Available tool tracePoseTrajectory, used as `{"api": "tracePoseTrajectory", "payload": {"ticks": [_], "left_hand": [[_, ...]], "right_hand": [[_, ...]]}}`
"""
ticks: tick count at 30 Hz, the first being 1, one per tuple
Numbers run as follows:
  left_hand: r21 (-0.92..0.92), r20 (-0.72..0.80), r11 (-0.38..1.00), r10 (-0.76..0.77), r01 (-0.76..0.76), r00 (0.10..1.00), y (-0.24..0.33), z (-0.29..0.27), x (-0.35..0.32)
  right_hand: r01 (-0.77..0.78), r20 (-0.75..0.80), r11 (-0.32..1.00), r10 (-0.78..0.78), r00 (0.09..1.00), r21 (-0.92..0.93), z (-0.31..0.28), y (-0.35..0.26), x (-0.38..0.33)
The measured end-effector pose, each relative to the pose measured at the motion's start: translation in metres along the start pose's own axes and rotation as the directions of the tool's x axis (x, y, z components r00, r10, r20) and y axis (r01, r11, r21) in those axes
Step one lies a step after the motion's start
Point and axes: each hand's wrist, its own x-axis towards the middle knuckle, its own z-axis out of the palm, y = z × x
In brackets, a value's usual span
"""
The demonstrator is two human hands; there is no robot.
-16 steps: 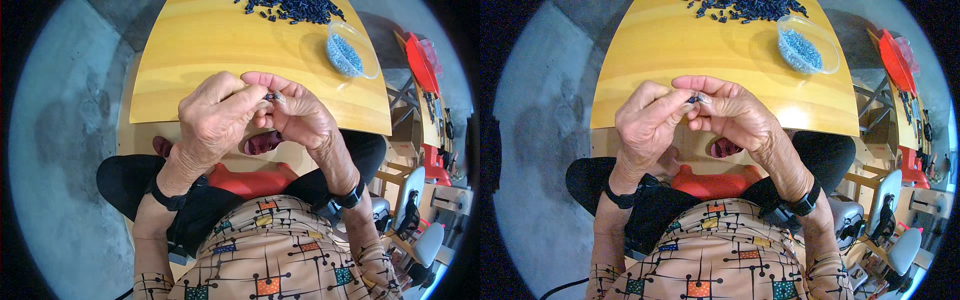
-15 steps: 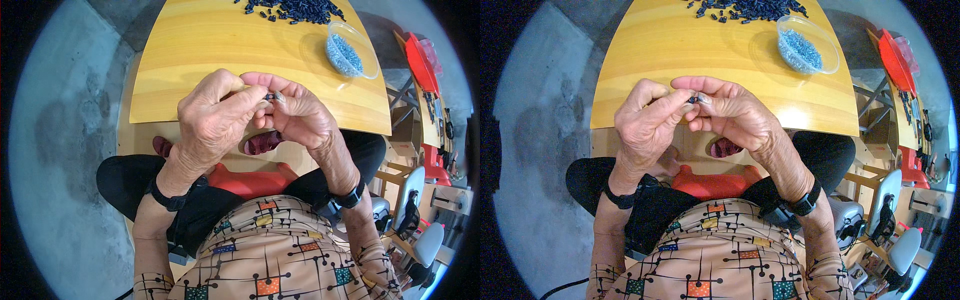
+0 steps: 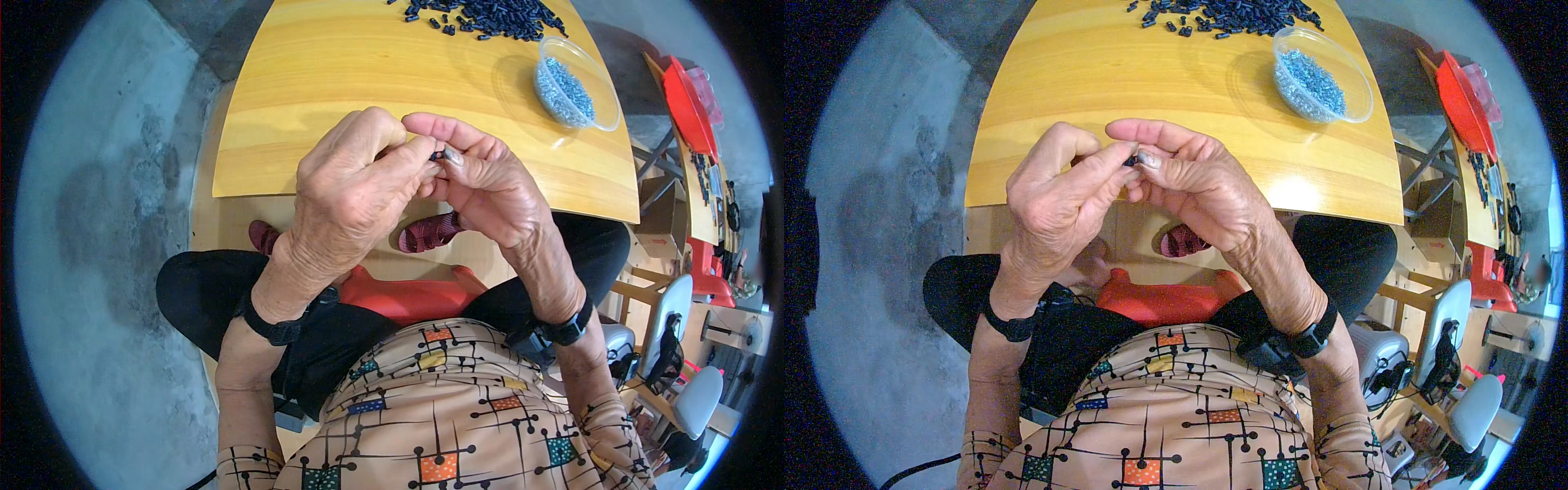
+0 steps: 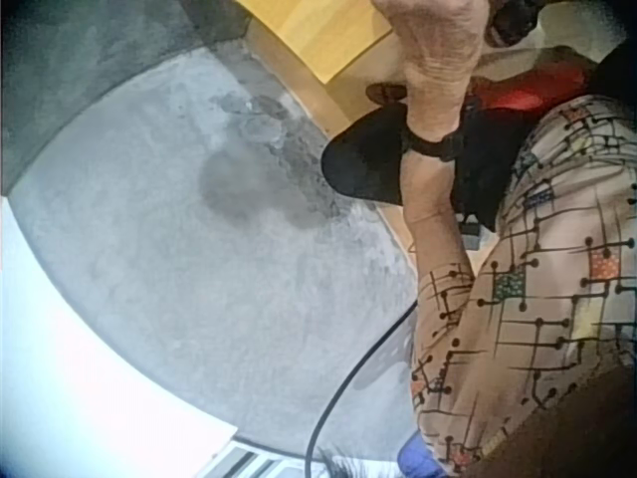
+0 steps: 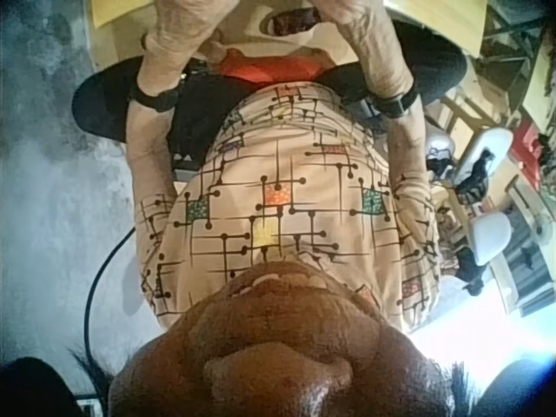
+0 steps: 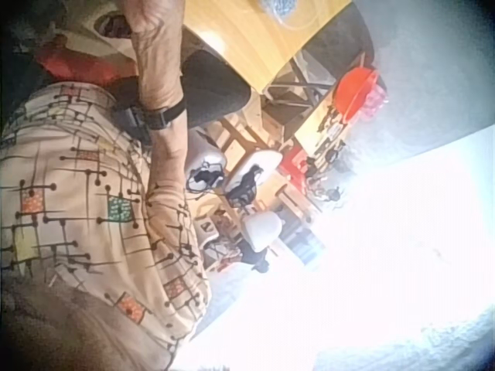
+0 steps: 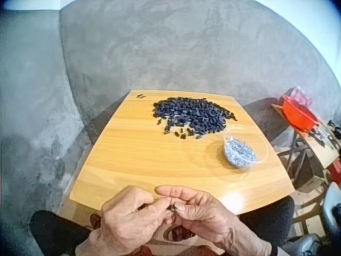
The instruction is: Assembling small blue and black plastic pieces together at a workbench.
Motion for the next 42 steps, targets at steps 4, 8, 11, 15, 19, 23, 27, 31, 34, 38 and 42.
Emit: {"api": "tracePoseTrajectory", "payload": {"ticks": [4, 8, 11, 15, 19, 23, 27, 31, 34, 38, 42], "left_hand": [[-0.028, 0.008, 0.999, 0.033, -0.033, 0.999, -0.002, 0.001, -0.001], [-0.058, -0.015, 0.998, 0.017, -0.018, 1.000, -0.002, -0.001, -0.003], [-0.082, -0.038, 0.997, -0.020, 0.017, 0.999, 0.004, -0.003, 0.000], [-0.016, -0.005, 0.998, 0.059, -0.059, 0.998, 0.005, -0.001, 0.002], [0.024, -0.063, 0.988, 0.154, -0.152, 0.986, 0.007, 0.005, 0.003], [-0.025, -0.031, 0.995, 0.098, -0.099, 0.995, 0.017, 0.002, 0.001], [0.002, 0.039, 0.999, 0.053, -0.053, 0.998, 0.020, -0.006, 0.002], [0.000, 0.044, 1.000, 0.025, -0.025, 0.999, 0.021, -0.005, 0.003], [0.000, 0.046, 1.000, 0.023, -0.023, 0.999, 0.023, -0.006, 0.004], [0.005, 0.031, 0.999, 0.049, -0.049, 0.998, 0.020, -0.006, 0.004], [0.035, 0.031, 0.994, 0.103, -0.104, 0.994, 0.016, -0.006, 0.004]], "right_hand": [[0.029, -0.002, 0.998, -0.030, 1.000, -0.056, 0.003, 0.000, -0.001], [0.007, 0.042, 0.994, -0.002, 0.999, -0.111, 0.006, -0.002, -0.004], [-0.010, 0.079, 0.993, 0.019, 0.997, -0.120, 0.005, -0.003, -0.009], [-0.089, 0.149, 0.968, 0.126, 0.981, -0.235, 0.001, -0.007, -0.014], [-0.182, 0.093, 0.933, 0.221, 0.971, -0.312, 0.007, -0.019, -0.017], [-0.208, 0.088, 0.909, 0.255, 0.963, -0.361, 0.002, -0.016, -0.017], [-0.235, 0.086, 0.930, 0.269, 0.959, -0.282, 0.003, -0.012, -0.018], [-0.202, 0.103, 0.956, 0.228, 0.968, -0.214, 0.004, -0.011, -0.019], [-0.181, 0.141, 0.975, 0.198, 0.970, -0.126, 0.004, -0.008, -0.018], [-0.163, 0.114, 0.967, 0.188, 0.976, -0.198, 0.009, -0.017, -0.018], [-0.173, 0.079, 0.967, 0.190, 0.979, -0.186, 0.013, -0.018, -0.020]]}}
